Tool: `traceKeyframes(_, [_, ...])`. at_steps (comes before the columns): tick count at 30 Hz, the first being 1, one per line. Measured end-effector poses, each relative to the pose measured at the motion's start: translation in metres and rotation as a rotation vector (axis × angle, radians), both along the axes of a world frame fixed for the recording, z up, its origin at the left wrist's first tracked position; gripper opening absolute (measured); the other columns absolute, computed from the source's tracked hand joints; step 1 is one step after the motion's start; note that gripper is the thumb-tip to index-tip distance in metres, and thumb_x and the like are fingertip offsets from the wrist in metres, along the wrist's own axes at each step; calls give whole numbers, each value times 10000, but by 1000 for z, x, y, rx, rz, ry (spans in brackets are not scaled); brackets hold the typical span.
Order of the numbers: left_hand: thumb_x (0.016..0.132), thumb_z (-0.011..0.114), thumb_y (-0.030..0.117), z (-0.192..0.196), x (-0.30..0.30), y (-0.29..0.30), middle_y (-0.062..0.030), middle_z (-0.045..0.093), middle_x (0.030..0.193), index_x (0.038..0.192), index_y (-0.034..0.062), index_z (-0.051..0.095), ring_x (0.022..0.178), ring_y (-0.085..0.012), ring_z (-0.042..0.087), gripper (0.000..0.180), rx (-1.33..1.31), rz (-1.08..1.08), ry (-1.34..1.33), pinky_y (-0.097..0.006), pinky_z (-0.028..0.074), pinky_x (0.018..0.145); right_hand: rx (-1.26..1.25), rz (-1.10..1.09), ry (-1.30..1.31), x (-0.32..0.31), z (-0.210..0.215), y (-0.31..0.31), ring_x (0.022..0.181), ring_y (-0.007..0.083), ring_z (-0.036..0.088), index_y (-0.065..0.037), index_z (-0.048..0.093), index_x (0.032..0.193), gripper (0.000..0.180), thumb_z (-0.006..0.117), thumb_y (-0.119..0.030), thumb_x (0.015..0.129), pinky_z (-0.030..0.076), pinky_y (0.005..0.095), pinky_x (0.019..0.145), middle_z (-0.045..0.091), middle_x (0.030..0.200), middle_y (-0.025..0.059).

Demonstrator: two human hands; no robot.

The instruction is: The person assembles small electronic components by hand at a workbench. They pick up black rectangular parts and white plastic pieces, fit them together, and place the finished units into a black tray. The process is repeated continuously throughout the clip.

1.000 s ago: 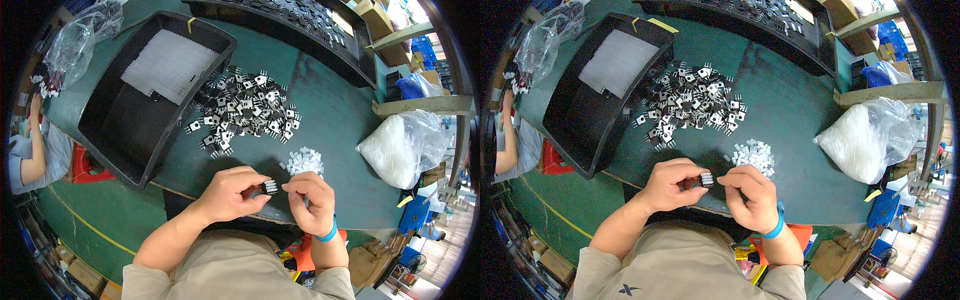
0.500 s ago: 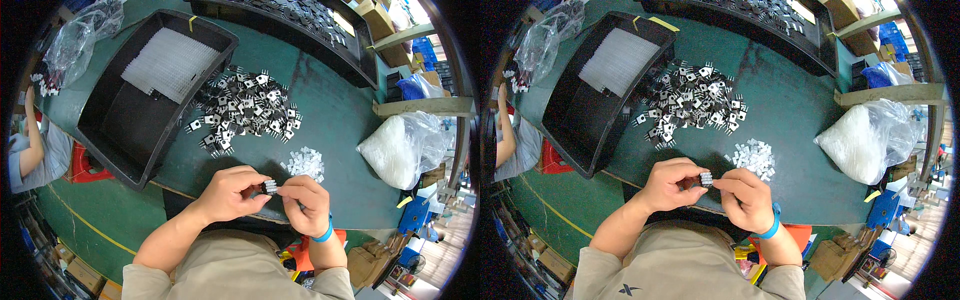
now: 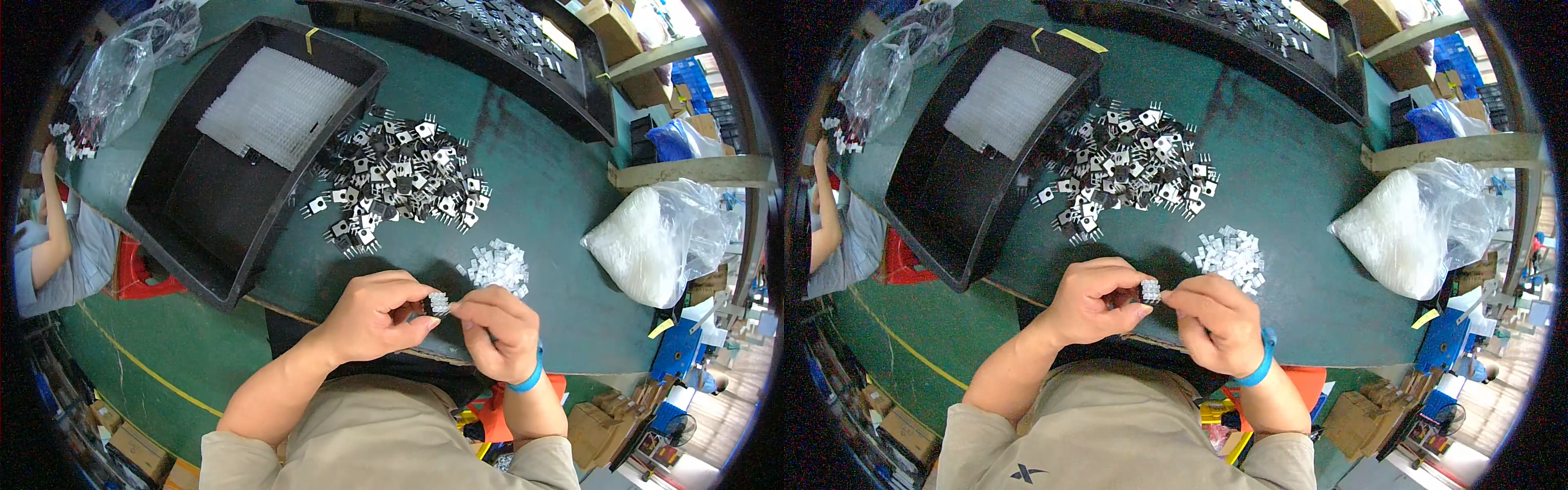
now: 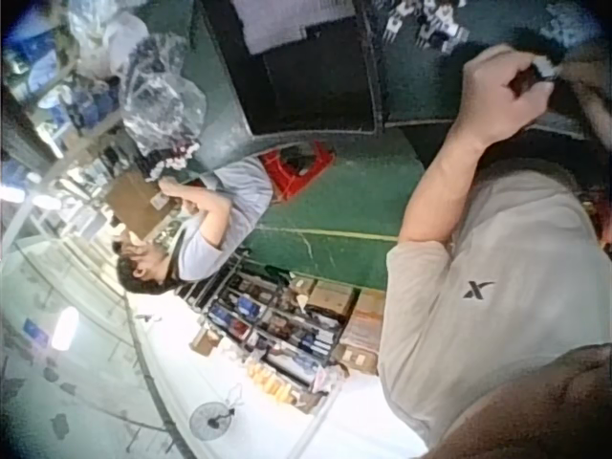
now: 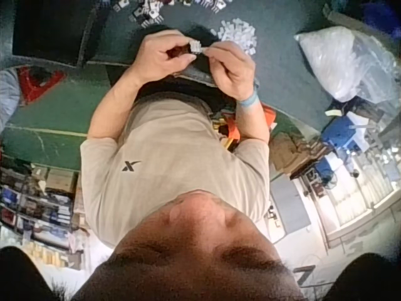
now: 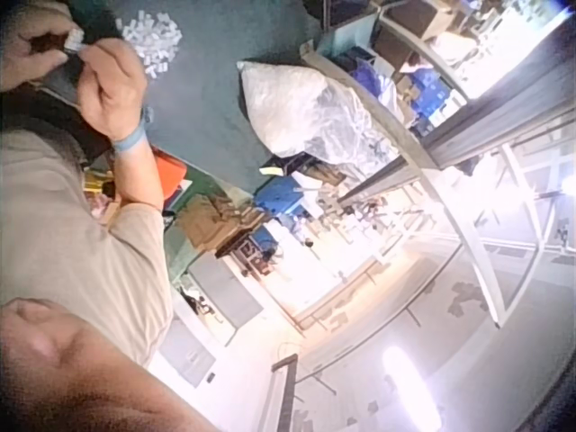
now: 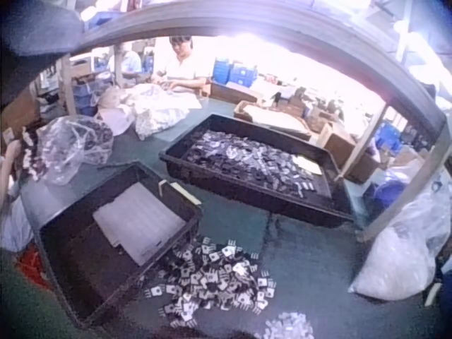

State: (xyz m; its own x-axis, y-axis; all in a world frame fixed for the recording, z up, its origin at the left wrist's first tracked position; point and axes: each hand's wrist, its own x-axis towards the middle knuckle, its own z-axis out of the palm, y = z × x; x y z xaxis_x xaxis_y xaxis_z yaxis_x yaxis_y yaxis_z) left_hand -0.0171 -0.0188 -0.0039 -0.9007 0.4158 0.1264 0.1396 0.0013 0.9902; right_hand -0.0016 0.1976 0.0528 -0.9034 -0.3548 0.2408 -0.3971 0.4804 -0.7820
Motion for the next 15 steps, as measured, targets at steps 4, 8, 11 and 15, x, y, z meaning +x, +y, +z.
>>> traceKeyframes(4, [769, 815, 64, 0, 1, 2, -51, 636, 750, 990, 3, 728, 608, -119, 594, 245, 2, 50, -4, -259, 483, 541, 240, -347, -42, -14, 2, 14, 822, 341, 655, -25, 692, 947, 152, 696, 28, 804, 535, 399, 705, 663, 960, 159])
traceKeyframes(8, [771, 816, 52, 4, 1, 7, -35, 627, 718, 912, -2, 700, 599, -86, 577, 190, -11, 104, -84, -241, 465, 538, 427, -189, 107, -24, -13, 14, 854, 342, 615, -43, 697, 920, 156, 750, -28, 775, 496, 436, 752, 625, 926, 130])
traceKeyframes(11, [783, 814, 50, 7, 1, 10, -26, 628, 717, 869, -6, 677, 598, -60, 564, 171, -5, 132, -166, -233, 459, 538, 519, -158, 122, -28, -19, 6, 850, 335, 597, -58, 689, 881, 139, 762, -60, 763, 475, 446, 754, 603, 892, 116])
traceKeyframes(15, [796, 812, 54, 8, 1, 11, -19, 631, 723, 853, -7, 665, 608, -42, 561, 169, 1, 148, -208, -229, 460, 539, 603, -115, 149, -32, -21, 2, 834, 334, 587, -69, 672, 838, 114, 759, -73, 764, 464, 449, 745, 585, 862, 108])
